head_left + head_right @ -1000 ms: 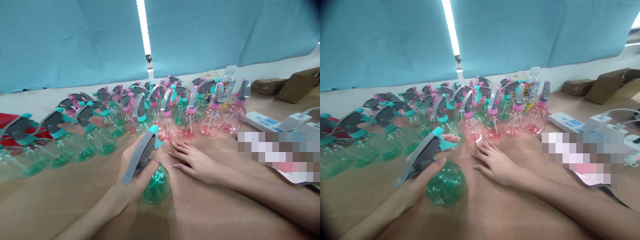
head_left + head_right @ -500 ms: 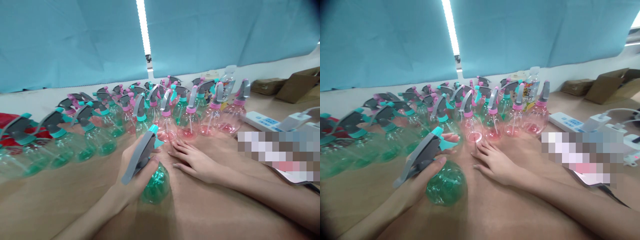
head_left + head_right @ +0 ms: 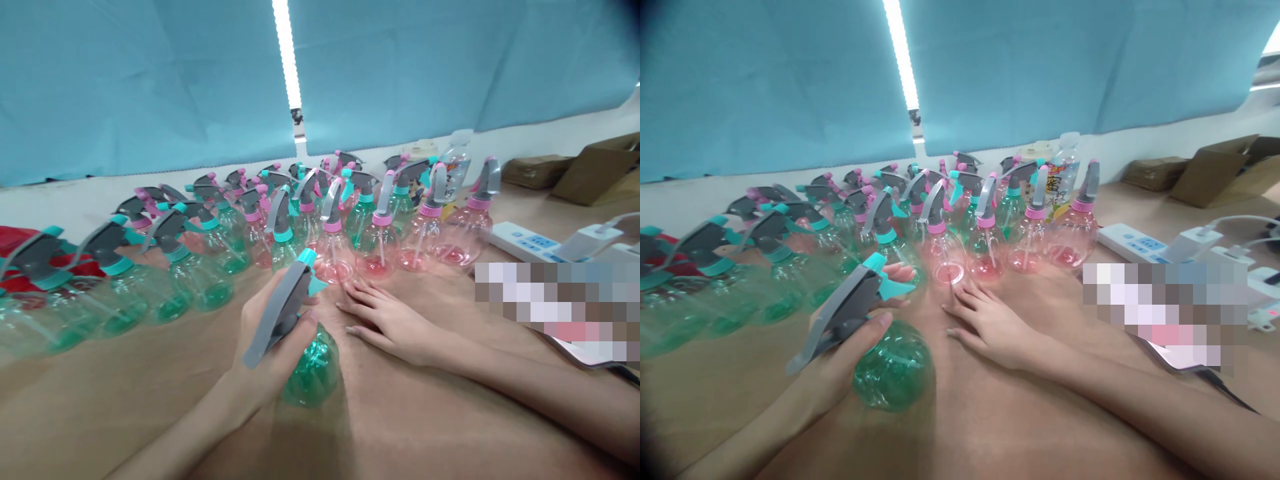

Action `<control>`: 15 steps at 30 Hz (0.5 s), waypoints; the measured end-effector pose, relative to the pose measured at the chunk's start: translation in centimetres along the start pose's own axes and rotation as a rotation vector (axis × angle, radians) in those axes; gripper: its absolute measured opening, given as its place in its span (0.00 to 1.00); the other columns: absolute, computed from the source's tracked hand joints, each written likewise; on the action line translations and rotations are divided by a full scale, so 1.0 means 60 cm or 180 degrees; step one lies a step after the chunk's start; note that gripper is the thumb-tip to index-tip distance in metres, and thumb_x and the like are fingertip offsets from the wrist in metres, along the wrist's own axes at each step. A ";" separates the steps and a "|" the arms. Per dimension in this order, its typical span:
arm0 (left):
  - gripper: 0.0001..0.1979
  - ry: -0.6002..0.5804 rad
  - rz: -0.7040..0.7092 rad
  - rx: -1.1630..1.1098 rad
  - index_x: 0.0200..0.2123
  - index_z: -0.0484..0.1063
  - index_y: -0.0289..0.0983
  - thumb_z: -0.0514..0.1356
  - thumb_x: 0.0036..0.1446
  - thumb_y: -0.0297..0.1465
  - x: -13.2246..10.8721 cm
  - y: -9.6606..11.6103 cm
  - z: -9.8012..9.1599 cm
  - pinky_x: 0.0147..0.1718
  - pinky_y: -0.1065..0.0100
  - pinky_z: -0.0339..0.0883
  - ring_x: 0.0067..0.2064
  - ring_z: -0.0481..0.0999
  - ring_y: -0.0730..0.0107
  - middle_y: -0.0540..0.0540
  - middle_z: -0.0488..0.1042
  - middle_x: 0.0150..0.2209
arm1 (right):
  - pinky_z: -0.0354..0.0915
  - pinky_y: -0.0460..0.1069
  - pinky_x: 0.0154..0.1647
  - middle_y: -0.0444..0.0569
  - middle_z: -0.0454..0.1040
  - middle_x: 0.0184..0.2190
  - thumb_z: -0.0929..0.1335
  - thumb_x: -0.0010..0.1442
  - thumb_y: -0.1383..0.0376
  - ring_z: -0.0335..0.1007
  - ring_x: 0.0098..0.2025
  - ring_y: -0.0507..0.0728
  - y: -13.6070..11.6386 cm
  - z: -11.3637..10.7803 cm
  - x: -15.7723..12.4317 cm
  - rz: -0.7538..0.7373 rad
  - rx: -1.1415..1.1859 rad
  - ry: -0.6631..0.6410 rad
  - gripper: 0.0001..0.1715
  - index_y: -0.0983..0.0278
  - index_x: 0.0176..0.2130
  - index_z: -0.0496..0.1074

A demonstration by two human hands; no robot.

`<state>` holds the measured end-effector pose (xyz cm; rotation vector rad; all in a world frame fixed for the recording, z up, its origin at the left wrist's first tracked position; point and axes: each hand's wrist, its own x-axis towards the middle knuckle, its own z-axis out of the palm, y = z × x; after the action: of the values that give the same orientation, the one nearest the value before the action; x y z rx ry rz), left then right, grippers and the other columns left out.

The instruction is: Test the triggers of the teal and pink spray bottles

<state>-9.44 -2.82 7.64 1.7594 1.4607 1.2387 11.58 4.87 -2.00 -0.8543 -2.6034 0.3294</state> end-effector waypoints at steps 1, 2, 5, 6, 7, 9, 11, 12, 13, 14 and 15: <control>0.02 0.0003 -0.0007 0.0006 0.31 0.69 0.41 0.60 0.52 0.29 0.000 0.001 0.000 0.34 0.65 0.70 0.27 0.71 0.71 0.52 0.71 0.28 | 0.51 0.66 0.67 0.56 0.60 0.66 0.57 0.70 0.50 0.51 0.68 0.67 0.000 0.000 0.000 -0.0003 -0.0017 -0.0005 0.30 0.60 0.63 0.65; 0.02 0.0012 -0.0021 0.0015 0.32 0.70 0.41 0.60 0.52 0.29 0.001 0.001 0.001 0.34 0.65 0.70 0.28 0.72 0.70 0.52 0.72 0.29 | 0.51 0.66 0.67 0.56 0.60 0.66 0.57 0.70 0.50 0.51 0.68 0.66 0.000 0.000 0.000 -0.0010 -0.0032 -0.0008 0.30 0.60 0.63 0.65; 0.04 0.0002 -0.0045 0.0004 0.33 0.69 0.41 0.59 0.51 0.29 0.002 0.004 0.001 0.32 0.66 0.68 0.28 0.71 0.70 0.52 0.71 0.29 | 0.51 0.66 0.67 0.56 0.61 0.66 0.57 0.70 0.50 0.52 0.68 0.66 0.000 0.001 0.000 -0.0039 -0.0031 0.0011 0.30 0.61 0.63 0.65; 0.05 -0.0005 -0.0041 -0.0013 0.33 0.68 0.41 0.59 0.50 0.29 0.003 0.004 0.001 0.32 0.66 0.67 0.28 0.70 0.70 0.52 0.71 0.29 | 0.51 0.66 0.67 0.57 0.60 0.66 0.57 0.70 0.50 0.52 0.68 0.67 0.000 0.001 0.000 -0.0045 -0.0023 0.0023 0.30 0.61 0.62 0.65; 0.05 -0.0003 -0.0034 -0.0023 0.33 0.67 0.41 0.59 0.50 0.29 0.003 0.004 0.000 0.31 0.66 0.67 0.27 0.69 0.71 0.52 0.71 0.29 | 0.51 0.66 0.67 0.57 0.60 0.66 0.58 0.70 0.51 0.51 0.68 0.67 0.001 0.001 0.000 -0.0047 -0.0015 0.0033 0.29 0.62 0.62 0.66; 0.06 0.0001 -0.0012 -0.0025 0.33 0.67 0.41 0.59 0.49 0.29 0.003 0.002 0.000 0.29 0.67 0.65 0.26 0.67 0.72 0.52 0.70 0.29 | 0.51 0.66 0.67 0.57 0.60 0.66 0.58 0.70 0.51 0.51 0.68 0.67 0.001 0.002 -0.001 -0.0044 0.0004 0.0053 0.29 0.61 0.62 0.66; 0.05 -0.0011 -0.0003 0.0009 0.33 0.67 0.41 0.59 0.50 0.29 0.004 0.000 -0.001 0.28 0.68 0.65 0.25 0.64 0.73 0.52 0.69 0.29 | 0.51 0.66 0.67 0.56 0.60 0.66 0.58 0.70 0.51 0.52 0.68 0.67 0.001 0.002 -0.001 -0.0043 0.0023 0.0068 0.29 0.61 0.62 0.66; 0.04 -0.0010 0.0006 0.0027 0.32 0.67 0.41 0.59 0.50 0.30 0.004 -0.001 -0.001 0.28 0.68 0.64 0.25 0.63 0.73 0.52 0.69 0.28 | 0.51 0.66 0.67 0.56 0.60 0.66 0.58 0.70 0.51 0.52 0.68 0.67 0.001 0.002 -0.001 -0.0043 0.0022 0.0064 0.29 0.61 0.62 0.66; 0.04 -0.0004 0.0019 0.0037 0.32 0.66 0.41 0.59 0.51 0.30 0.004 -0.001 0.000 0.28 0.68 0.64 0.25 0.64 0.73 0.52 0.68 0.28 | 0.51 0.66 0.67 0.57 0.60 0.66 0.58 0.70 0.51 0.52 0.68 0.67 0.001 0.003 -0.001 -0.0043 0.0009 0.0053 0.29 0.61 0.62 0.66; 0.04 -0.0006 0.0027 0.0047 0.32 0.66 0.40 0.59 0.51 0.30 0.004 -0.001 0.000 0.28 0.68 0.64 0.25 0.64 0.73 0.52 0.68 0.28 | 0.50 0.66 0.67 0.57 0.60 0.66 0.58 0.70 0.51 0.52 0.68 0.67 0.001 0.003 -0.001 -0.0044 -0.0014 0.0035 0.29 0.62 0.63 0.66; 0.04 -0.0002 0.0038 0.0051 0.31 0.66 0.40 0.59 0.51 0.30 0.005 -0.001 0.001 0.28 0.68 0.63 0.26 0.64 0.73 0.52 0.68 0.28 | 0.50 0.66 0.67 0.58 0.60 0.66 0.58 0.70 0.51 0.51 0.68 0.67 0.001 0.003 -0.001 -0.0044 -0.0041 0.0016 0.30 0.62 0.63 0.65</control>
<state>-9.42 -2.53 7.68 1.7813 1.4656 1.2356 11.57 4.88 -2.17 -0.8399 -2.6083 0.3066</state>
